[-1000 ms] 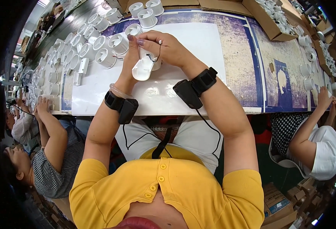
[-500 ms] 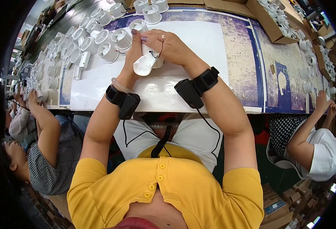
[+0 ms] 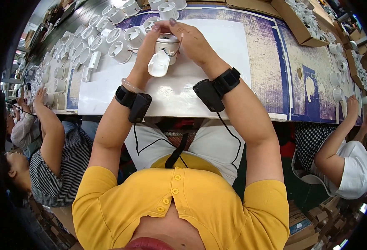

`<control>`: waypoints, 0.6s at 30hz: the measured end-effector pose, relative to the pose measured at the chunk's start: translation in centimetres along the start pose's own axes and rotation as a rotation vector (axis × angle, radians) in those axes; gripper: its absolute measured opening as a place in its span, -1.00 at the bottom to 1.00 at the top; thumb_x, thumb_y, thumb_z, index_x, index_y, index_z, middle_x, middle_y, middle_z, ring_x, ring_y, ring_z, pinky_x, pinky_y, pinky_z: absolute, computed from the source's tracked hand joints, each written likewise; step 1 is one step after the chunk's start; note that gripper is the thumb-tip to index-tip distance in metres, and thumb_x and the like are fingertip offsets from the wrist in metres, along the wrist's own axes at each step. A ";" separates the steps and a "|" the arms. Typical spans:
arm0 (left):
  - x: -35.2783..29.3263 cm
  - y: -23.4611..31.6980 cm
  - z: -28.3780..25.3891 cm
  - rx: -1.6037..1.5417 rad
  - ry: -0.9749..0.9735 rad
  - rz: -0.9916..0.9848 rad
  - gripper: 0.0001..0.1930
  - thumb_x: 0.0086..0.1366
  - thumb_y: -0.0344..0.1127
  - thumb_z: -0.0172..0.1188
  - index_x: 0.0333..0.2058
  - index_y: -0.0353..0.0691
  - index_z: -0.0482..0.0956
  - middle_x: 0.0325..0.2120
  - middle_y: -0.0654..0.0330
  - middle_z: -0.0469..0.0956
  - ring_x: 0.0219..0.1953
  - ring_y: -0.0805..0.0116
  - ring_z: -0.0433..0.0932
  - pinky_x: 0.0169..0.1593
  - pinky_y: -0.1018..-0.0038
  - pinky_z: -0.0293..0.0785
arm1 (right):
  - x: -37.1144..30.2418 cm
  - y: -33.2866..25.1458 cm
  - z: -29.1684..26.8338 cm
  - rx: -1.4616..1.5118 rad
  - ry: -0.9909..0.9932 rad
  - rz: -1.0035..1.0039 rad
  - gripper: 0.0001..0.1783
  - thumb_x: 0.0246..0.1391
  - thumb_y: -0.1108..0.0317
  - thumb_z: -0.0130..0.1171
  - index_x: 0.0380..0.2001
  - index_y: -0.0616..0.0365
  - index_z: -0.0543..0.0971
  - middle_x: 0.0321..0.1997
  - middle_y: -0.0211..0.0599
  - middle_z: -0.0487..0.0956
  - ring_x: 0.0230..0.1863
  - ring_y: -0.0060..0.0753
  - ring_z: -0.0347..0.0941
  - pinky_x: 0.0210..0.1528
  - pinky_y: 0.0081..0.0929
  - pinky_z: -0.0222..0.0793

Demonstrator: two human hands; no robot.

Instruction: Assembling and inspecting small white plastic electronic or mechanical components at a factory workbench.

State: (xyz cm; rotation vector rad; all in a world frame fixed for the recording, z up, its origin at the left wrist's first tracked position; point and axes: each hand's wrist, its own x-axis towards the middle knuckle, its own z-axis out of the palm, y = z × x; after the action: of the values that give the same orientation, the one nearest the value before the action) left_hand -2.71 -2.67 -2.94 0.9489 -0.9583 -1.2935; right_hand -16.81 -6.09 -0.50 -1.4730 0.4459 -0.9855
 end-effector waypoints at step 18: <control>1.0 -0.7 -1.7 0.118 0.048 0.092 -0.50 0.36 0.03 -0.23 -0.06 -0.32 0.37 -0.32 0.14 0.52 -0.37 0.42 0.55 -0.31 0.54 0.50 | -0.7 -1.8 -1.2 -0.049 -0.134 -0.058 -0.69 0.06 0.25 0.19 -0.17 0.21 0.55 -0.36 -0.41 0.54 -0.27 -0.60 0.44 -0.10 -0.61 0.36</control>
State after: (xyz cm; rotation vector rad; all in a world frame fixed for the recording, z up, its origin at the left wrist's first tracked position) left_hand -1.29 -3.64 -4.08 1.0103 -1.0383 -1.1419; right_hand -18.63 -5.98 0.88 -1.5936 0.3339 -0.9198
